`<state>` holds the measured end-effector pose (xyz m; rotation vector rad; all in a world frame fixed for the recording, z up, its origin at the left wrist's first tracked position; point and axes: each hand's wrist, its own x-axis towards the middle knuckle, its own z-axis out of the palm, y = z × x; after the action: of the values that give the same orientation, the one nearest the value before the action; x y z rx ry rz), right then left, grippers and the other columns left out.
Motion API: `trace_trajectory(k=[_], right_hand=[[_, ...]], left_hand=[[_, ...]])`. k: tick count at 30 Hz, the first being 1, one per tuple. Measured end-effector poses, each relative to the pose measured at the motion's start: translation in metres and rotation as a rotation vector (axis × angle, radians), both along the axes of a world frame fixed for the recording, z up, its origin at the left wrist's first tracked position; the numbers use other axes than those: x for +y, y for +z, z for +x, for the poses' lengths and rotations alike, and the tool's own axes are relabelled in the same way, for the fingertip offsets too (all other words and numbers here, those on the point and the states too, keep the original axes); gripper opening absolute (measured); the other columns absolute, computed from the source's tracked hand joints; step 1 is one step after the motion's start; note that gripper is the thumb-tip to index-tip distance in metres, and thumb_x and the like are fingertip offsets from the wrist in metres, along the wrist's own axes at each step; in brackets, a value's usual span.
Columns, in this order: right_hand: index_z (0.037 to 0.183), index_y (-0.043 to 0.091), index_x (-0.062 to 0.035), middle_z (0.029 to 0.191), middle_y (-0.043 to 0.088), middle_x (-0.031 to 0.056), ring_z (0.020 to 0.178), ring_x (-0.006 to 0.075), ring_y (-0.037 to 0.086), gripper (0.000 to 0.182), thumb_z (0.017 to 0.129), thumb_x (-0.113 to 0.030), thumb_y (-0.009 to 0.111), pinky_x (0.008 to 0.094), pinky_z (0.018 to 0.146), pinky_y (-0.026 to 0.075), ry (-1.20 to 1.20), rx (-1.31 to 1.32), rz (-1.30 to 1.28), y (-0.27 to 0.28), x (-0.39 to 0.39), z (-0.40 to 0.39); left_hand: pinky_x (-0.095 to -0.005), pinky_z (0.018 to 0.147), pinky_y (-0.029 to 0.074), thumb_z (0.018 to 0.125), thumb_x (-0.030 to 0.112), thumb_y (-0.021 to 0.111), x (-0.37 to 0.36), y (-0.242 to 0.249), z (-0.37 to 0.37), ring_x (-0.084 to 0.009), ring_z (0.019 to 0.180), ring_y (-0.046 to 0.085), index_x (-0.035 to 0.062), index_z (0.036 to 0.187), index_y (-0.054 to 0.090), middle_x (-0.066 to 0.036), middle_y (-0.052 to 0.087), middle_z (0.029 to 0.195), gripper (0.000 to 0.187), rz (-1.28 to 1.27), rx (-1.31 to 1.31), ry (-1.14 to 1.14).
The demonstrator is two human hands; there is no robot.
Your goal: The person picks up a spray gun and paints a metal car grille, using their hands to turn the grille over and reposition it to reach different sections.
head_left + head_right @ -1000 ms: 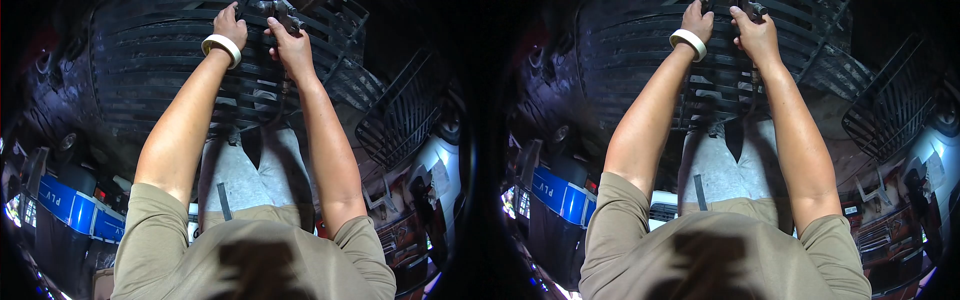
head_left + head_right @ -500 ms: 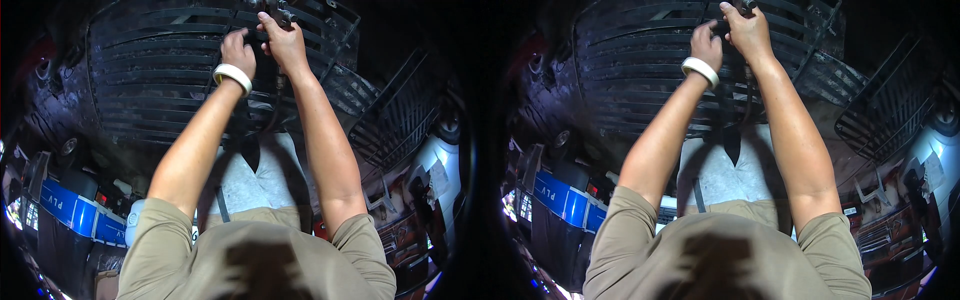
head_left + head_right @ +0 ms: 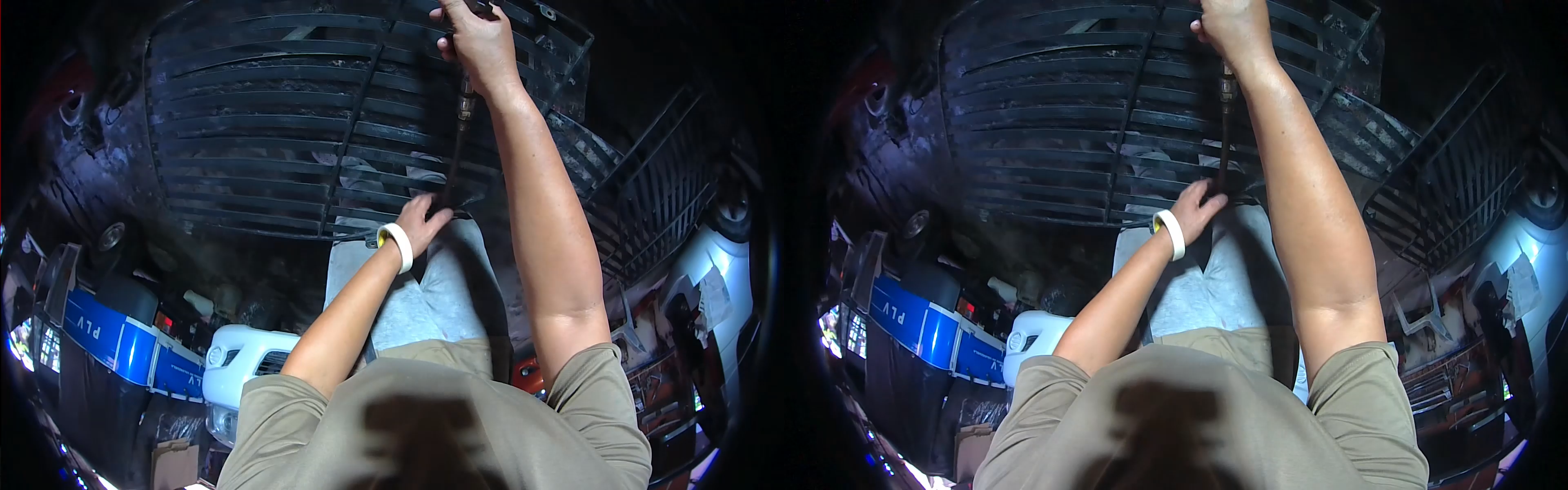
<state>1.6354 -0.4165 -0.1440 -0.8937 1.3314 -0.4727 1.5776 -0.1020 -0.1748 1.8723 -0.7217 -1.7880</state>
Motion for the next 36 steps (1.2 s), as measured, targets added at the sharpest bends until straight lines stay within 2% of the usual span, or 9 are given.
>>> trace_trajectory(k=[3, 11, 17, 22, 29, 31, 33, 35, 36], right_hand=[[0.107, 0.064, -0.0062, 0.083, 0.065, 0.0043, 0.044, 0.0124, 0.053, 0.027, 0.097, -0.029, 0.074, 0.0264, 0.037, 0.041, 0.020, -0.001, 0.003, 0.007, 0.003, 0.006], [0.109, 0.065, -0.0085, 0.080, 0.062, 0.0014, 0.049, 0.0113, 0.051, 0.026, 0.095, -0.028, 0.075, 0.0261, 0.042, 0.044, -0.029, 0.085, -0.107, -0.006, 0.009, 0.013], [0.113, 0.063, -0.0094, 0.081, 0.062, 0.0024, 0.046, 0.0125, 0.051, 0.028, 0.096, -0.028, 0.074, 0.0254, 0.040, 0.043, -0.025, 0.081, -0.060, 0.005, 0.013, 0.033], [0.089, 0.064, -0.0051, 0.065, 0.057, 0.0023, 0.042, 0.0135, 0.050, 0.029, 0.097, -0.032, 0.073, 0.0297, 0.040, 0.039, 0.144, -0.033, -0.128, -0.011, 0.019, 0.054], [0.086, 0.067, 0.0013, 0.062, 0.061, 0.0085, 0.047, 0.0194, 0.059, 0.043, 0.095, -0.041, 0.074, 0.0350, 0.046, 0.046, 0.388, 0.363, -0.329, 0.007, 0.026, 0.075], [0.102, 0.072, 0.0015, 0.069, 0.066, 0.0131, 0.053, 0.0233, 0.065, 0.041, 0.095, -0.038, 0.073, 0.0387, 0.053, 0.052, 0.388, 0.511, -0.293, 0.026, 0.021, 0.078], [0.105, 0.072, 0.0004, 0.074, 0.068, 0.0141, 0.056, 0.0236, 0.066, 0.036, 0.095, -0.034, 0.072, 0.0376, 0.053, 0.052, 0.552, 0.499, -1.014, 0.013, 0.008, 0.069], [0.107, 0.071, -0.0014, 0.075, 0.068, 0.0135, 0.056, 0.0237, 0.065, 0.033, 0.096, -0.032, 0.071, 0.0372, 0.052, 0.052, 0.421, 0.564, -0.472, 0.032, 0.004, 0.070], [0.110, 0.071, -0.0026, 0.071, 0.065, 0.0119, 0.054, 0.0227, 0.063, 0.032, 0.096, -0.031, 0.070, 0.0366, 0.051, 0.051, 0.429, 0.606, -0.450, 0.036, 0.001, 0.071]], left_hand=[[-0.0446, 0.116, 0.037, 0.092, 0.048, 0.066, 0.029, -0.010, -0.016, -0.0427, 0.136, 0.049, -0.0061, 0.141, 0.052, -0.030, 0.053, 0.145, 0.074, 0.102, 0.091, -0.020], [-0.0491, 0.103, 0.045, 0.096, 0.035, 0.060, 0.058, -0.030, -0.026, -0.0450, 0.121, 0.055, -0.0008, 0.122, 0.063, -0.026, 0.062, 0.127, 0.044, -0.012, -0.172, -0.117], [-0.0411, 0.090, 0.051, 0.100, 0.031, 0.058, 0.062, 0.014, -0.009, -0.0407, 0.101, 0.065, -0.0023, 0.112, 0.062, -0.023, 0.068, 0.106, 0.036, 0.076, 0.127, 0.084], [-0.0238, 0.067, 0.045, 0.110, 0.028, 0.049, 0.086, 0.037, -0.015, -0.0052, 0.071, 0.050, 0.0061, 0.118, 0.062, 0.004, 0.053, 0.080, 0.026, 0.135, 0.443, 0.525], [-0.0331, 0.065, 0.047, 0.107, 0.032, 0.054, 0.077, 0.079, 0.009, -0.0140, 0.070, 0.057, 0.0034, 0.114, 0.066, -0.004, 0.060, 0.075, 0.032, 0.194, 0.383, 0.520], [-0.0374, 0.069, 0.048, 0.105, 0.033, 0.054, 0.069, 0.086, 0.014, -0.0228, 0.072, 0.061, 0.0037, 0.115, 0.066, -0.011, 0.064, 0.079, 0.033, 0.166, 0.369, 0.430], [-0.0362, 0.068, 0.048, 0.105, 0.033, 0.055, 0.060, 0.090, 0.016, -0.0216, 0.071, 0.061, 0.0042, 0.118, 0.066, -0.010, 0.062, 0.077, 0.034, 0.122, 0.356, 0.367], [-0.0297, 0.063, 0.047, 0.105, 0.033, 0.057, 0.053, 0.093, 0.016, -0.0104, 0.065, 0.056, 0.0049, 0.123, 0.067, -0.001, 0.057, 0.071, 0.035, 0.065, 0.345, 0.321], [-0.0325, 0.065, 0.049, 0.104, 0.033, 0.058, 0.049, 0.097, 0.018, -0.0145, 0.067, 0.059, 0.0042, 0.122, 0.066, -0.004, 0.060, 0.072, 0.035, 0.040, 0.331, 0.309]])
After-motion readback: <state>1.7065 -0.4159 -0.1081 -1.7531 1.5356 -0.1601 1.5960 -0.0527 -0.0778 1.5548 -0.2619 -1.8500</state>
